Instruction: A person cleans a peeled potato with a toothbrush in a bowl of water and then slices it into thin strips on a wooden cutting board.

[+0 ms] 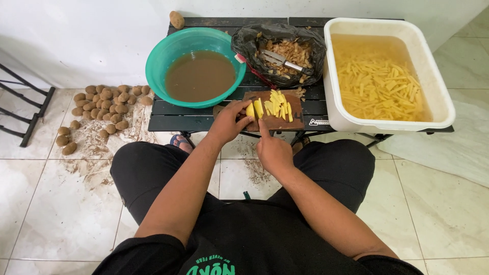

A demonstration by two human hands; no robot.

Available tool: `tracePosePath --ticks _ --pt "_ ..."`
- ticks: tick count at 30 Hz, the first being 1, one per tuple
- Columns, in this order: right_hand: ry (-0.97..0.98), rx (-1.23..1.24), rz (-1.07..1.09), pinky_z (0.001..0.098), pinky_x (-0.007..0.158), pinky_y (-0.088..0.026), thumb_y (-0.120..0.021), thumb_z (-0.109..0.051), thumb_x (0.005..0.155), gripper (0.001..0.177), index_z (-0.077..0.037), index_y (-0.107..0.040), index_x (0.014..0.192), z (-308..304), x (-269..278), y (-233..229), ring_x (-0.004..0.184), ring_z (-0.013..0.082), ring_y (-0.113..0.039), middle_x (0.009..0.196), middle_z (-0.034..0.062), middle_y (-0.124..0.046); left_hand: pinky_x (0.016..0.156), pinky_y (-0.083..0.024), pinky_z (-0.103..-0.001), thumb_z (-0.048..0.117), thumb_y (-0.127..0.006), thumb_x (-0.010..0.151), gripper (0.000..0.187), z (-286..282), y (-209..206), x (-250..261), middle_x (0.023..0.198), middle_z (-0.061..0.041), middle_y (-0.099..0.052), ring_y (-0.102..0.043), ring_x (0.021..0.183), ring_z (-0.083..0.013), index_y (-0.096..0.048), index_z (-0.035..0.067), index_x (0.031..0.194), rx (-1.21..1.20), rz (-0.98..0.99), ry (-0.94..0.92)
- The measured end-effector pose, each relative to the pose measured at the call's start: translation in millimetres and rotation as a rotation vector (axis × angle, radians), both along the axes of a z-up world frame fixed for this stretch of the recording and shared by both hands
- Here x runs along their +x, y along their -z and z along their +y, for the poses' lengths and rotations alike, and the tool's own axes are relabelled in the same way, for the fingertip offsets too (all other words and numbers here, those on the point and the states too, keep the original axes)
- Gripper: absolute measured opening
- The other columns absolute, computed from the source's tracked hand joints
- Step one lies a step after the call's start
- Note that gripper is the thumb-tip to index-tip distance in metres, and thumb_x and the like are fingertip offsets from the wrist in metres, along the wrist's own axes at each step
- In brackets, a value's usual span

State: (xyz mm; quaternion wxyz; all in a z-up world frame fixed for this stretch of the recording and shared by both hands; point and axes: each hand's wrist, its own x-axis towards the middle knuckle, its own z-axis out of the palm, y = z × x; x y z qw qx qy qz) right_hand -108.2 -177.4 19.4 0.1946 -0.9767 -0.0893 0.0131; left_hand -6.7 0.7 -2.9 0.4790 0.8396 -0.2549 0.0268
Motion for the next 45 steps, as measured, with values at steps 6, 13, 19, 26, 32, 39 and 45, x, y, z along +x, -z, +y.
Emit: tracePosePath --ticks 6,13,19,26,32,39,45 --pt "0.045 0.116 -0.013 0.0305 0.041 -0.041 -0.038 -0.016 0.105 0.06 0.0 -0.026 0.162 -14 7 9 0.044 0.0257 -0.056 0.062 0.017 -0.066 0.101 -0.058 -0.042 0.018 -0.076 0.098 0.05 -1 1 1 0.121 -0.018 -0.065 -0.068 0.114 -0.0316 -0.06 0.005 0.144 0.021 0.001 -0.013" --pt "0.052 0.099 0.024 0.0298 0.041 -0.042 -0.038 -0.017 0.105 0.061 -0.002 -0.025 0.162 -8 5 5 0.045 0.0242 -0.057 0.062 0.0168 -0.066 0.103 -0.058 -0.042 0.02 -0.073 0.099 0.052 -1 -14 -7 0.126 -0.018 -0.063 -0.068 0.116 -0.0305 -0.058 0.005 0.146 0.047 0.041 -0.029" --pt "0.035 -0.04 0.038 0.0286 0.043 -0.042 -0.038 -0.016 0.106 0.06 -0.001 -0.022 0.162 -5 5 3 0.047 0.0228 -0.057 0.063 0.0156 -0.065 0.104 -0.058 -0.041 0.023 -0.073 0.099 0.052 -1 -14 -4 0.129 -0.017 -0.063 -0.067 0.117 -0.0289 -0.058 0.007 0.146 0.046 0.066 -0.021" --pt "0.091 0.251 0.062 0.0313 0.046 -0.045 -0.04 -0.016 0.105 0.06 -0.003 -0.027 0.162 -12 4 -7 0.051 0.0277 -0.061 0.068 0.0219 -0.069 0.103 -0.058 -0.041 0.02 -0.072 0.099 0.051 0 -12 -3 0.13 -0.018 -0.063 -0.068 0.116 -0.0293 -0.058 0.004 0.146 0.045 0.046 -0.014" --pt "0.214 0.709 0.13 0.0329 0.057 -0.05 -0.041 -0.016 0.104 0.061 -0.006 -0.031 0.162 -20 5 0 0.066 0.0274 -0.067 0.086 0.022 -0.071 0.101 -0.058 -0.041 0.018 -0.073 0.1 0.051 -1 -7 -5 0.127 -0.019 -0.063 -0.068 0.115 -0.0304 -0.057 0.002 0.146 0.05 0.014 -0.001" --pt "0.172 0.582 -0.022 0.037 0.052 -0.046 -0.041 -0.018 0.103 0.06 -0.012 -0.035 0.163 -16 -11 -28 0.057 0.0312 -0.066 0.077 0.0246 -0.071 0.099 -0.059 -0.042 0.019 -0.069 0.102 0.049 -3 -17 -8 0.126 -0.019 -0.062 -0.068 0.114 -0.0305 -0.057 0.001 0.145 0.083 -0.033 -0.003" --pt "0.017 0.162 -0.131 0.0383 0.044 -0.041 -0.039 -0.017 0.104 0.063 -0.01 -0.025 0.165 -2 -22 -17 0.046 0.035 -0.059 0.061 0.0218 -0.065 0.098 -0.059 -0.041 0.019 -0.073 0.099 0.049 -2 -13 -7 0.128 -0.019 -0.063 -0.069 0.113 -0.0311 -0.059 0.001 0.143 0.073 -0.046 -0.021"
